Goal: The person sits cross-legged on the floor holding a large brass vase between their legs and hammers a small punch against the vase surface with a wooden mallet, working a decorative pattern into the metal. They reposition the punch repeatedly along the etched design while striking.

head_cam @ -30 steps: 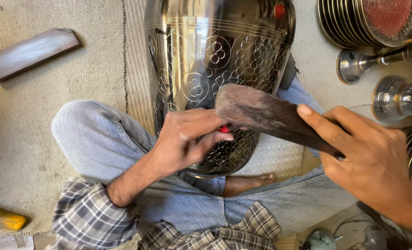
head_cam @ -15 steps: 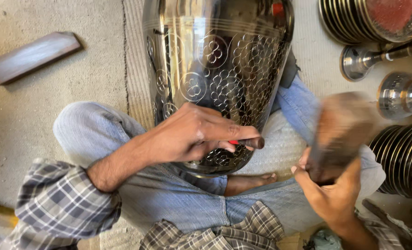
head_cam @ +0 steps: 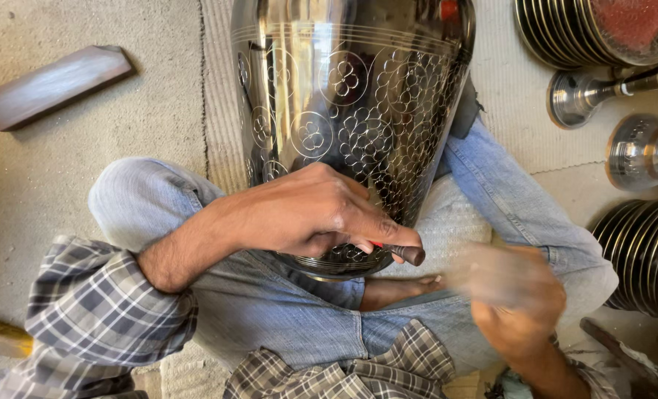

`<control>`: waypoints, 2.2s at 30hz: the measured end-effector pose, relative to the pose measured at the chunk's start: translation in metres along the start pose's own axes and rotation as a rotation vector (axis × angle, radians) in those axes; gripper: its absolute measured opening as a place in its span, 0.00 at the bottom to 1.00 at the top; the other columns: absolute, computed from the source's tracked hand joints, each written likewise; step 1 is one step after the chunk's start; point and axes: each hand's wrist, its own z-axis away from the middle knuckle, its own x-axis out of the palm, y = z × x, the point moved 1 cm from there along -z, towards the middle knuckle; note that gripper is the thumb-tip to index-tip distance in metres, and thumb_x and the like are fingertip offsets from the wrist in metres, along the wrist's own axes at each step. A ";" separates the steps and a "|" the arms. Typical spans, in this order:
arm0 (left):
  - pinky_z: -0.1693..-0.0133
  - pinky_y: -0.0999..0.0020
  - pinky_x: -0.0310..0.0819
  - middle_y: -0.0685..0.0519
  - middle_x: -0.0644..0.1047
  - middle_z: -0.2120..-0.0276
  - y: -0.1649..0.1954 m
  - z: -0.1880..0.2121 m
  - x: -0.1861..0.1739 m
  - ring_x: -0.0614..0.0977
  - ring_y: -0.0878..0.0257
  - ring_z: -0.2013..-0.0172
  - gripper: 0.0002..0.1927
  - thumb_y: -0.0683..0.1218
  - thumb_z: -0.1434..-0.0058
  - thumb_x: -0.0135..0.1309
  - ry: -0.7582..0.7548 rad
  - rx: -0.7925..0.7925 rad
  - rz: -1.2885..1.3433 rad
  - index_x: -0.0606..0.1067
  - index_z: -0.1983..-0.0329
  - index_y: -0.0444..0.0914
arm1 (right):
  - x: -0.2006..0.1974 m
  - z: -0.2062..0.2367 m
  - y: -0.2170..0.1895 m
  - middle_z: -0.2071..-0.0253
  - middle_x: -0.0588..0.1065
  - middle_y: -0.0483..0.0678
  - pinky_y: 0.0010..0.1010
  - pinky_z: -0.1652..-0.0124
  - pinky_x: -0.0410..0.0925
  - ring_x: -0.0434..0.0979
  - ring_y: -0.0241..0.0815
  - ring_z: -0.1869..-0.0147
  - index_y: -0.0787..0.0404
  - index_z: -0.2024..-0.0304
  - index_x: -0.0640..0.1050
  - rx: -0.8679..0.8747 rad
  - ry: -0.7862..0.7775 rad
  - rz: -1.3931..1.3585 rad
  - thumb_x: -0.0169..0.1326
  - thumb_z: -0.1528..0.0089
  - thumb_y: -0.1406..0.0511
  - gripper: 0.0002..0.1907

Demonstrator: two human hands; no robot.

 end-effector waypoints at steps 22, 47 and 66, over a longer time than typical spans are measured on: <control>0.61 0.75 0.81 0.49 0.84 0.61 0.021 0.028 0.066 0.87 0.67 0.63 0.15 0.33 0.34 0.62 1.054 -0.267 0.014 0.73 0.46 0.31 | -0.076 -0.185 -0.049 0.69 0.75 0.47 0.34 0.75 0.70 0.75 0.43 0.76 0.42 0.27 0.67 -0.215 -0.547 0.368 0.66 0.50 0.74 0.50; 0.64 0.70 0.83 0.55 0.84 0.60 0.017 0.022 0.046 0.86 0.65 0.66 0.18 0.40 0.34 0.63 0.752 -0.211 -0.193 0.77 0.42 0.42 | -0.064 -0.150 -0.024 0.66 0.76 0.49 0.31 0.72 0.71 0.77 0.39 0.71 0.57 0.29 0.64 -0.020 -0.419 0.029 0.62 0.44 0.73 0.41; 0.76 0.74 0.80 0.57 0.87 0.59 0.004 0.006 0.007 0.82 0.68 0.81 0.34 0.29 0.44 0.56 0.096 -0.187 -0.107 0.76 0.37 0.51 | -0.021 0.008 0.016 0.57 0.78 0.52 0.32 0.62 0.73 0.80 0.42 0.60 0.63 0.36 0.68 0.106 0.002 -0.051 0.61 0.39 0.75 0.29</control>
